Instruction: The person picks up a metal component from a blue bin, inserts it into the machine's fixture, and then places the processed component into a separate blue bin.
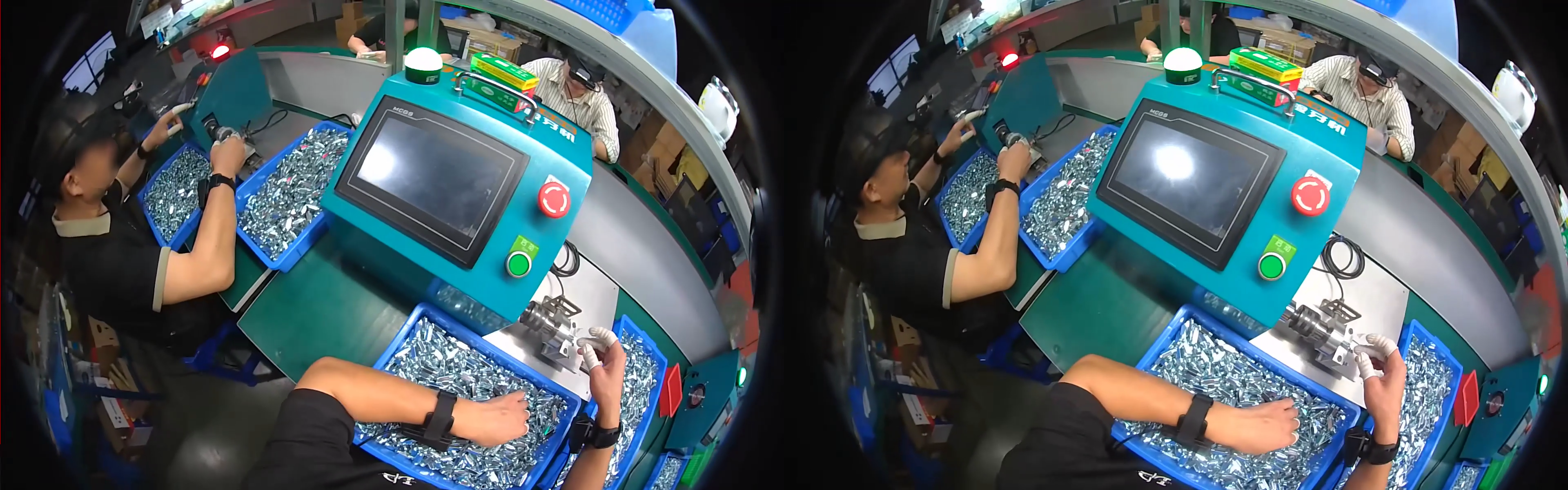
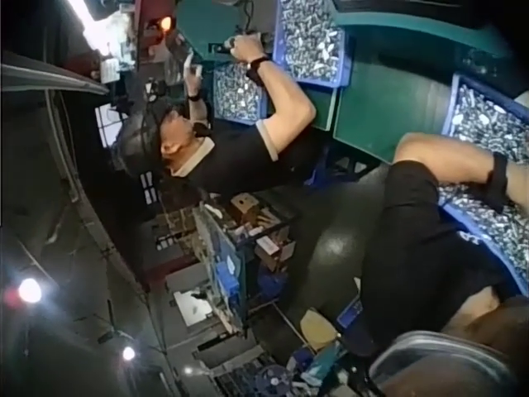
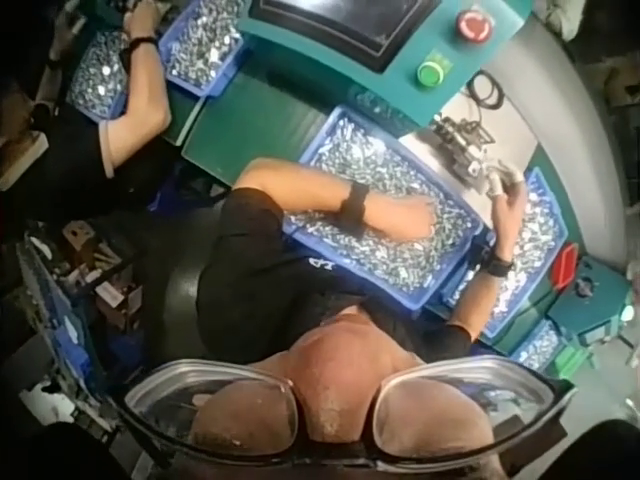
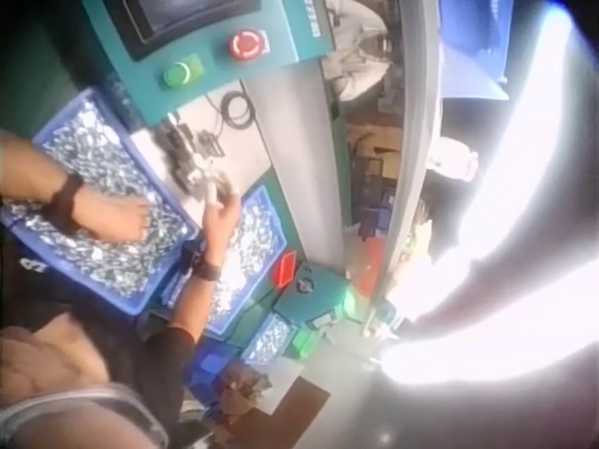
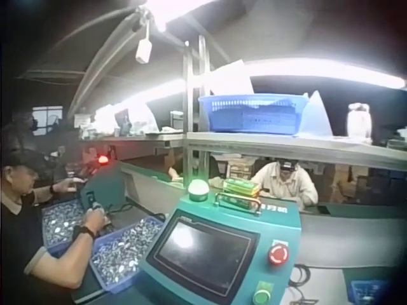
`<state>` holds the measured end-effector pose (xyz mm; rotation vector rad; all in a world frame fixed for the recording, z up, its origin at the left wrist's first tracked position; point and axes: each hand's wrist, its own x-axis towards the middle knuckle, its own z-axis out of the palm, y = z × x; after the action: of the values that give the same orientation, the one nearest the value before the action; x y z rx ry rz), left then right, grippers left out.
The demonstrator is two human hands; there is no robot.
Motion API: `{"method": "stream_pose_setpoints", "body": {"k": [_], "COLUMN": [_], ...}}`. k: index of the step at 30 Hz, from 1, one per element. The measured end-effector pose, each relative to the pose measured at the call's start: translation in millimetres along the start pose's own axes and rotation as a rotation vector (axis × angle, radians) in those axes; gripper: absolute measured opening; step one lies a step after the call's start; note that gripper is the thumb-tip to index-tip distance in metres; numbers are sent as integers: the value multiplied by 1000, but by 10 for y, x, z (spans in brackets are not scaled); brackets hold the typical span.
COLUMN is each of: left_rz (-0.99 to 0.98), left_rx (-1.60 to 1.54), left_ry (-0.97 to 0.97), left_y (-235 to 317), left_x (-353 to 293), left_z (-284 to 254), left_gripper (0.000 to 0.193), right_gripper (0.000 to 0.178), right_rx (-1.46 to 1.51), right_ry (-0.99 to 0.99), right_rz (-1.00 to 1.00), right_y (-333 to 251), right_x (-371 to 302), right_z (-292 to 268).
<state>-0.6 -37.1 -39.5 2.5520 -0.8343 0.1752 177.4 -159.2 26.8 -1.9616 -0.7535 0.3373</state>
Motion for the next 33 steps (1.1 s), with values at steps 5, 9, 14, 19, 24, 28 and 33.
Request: {"method": "stream_pose_setpoints", "body": {"k": [5, 9, 14, 19, 24, 28, 33], "left_rz": [-6, 14, 59, 58, 40, 49, -29], "left_rx": [-28, -78, -128, -137, -118, -96, 112], "left_ry": [-3, -69, -30, -29, -19, 28, 234], "left_y": [3, 31, -54, -153, -134, -148, -238], "left_x": [-65, -77, -38, 5, 44, 95, 229], "left_z": [-16, -67, -139, -228, -312, -479, -959], "left_gripper": [10, 9, 9, 15, 19, 22, 25], "right_gripper": [26, 32, 44, 37, 34, 27, 28], "right_rx": [-315, -511, -957, -839, -630, -540, -742], "right_ry": [111, 28, 169, 216, 334, 336, 280], "right_rz": [57, 85, -65, -49, -76, 15, 408], "right_y": [-242, -396, -261, -209, -307, 51, 566], "right_x": [4, -2, 216, 249, 111, -224, -566], "right_z": [110, 207, 446, 490, 269, -324, -812]}}
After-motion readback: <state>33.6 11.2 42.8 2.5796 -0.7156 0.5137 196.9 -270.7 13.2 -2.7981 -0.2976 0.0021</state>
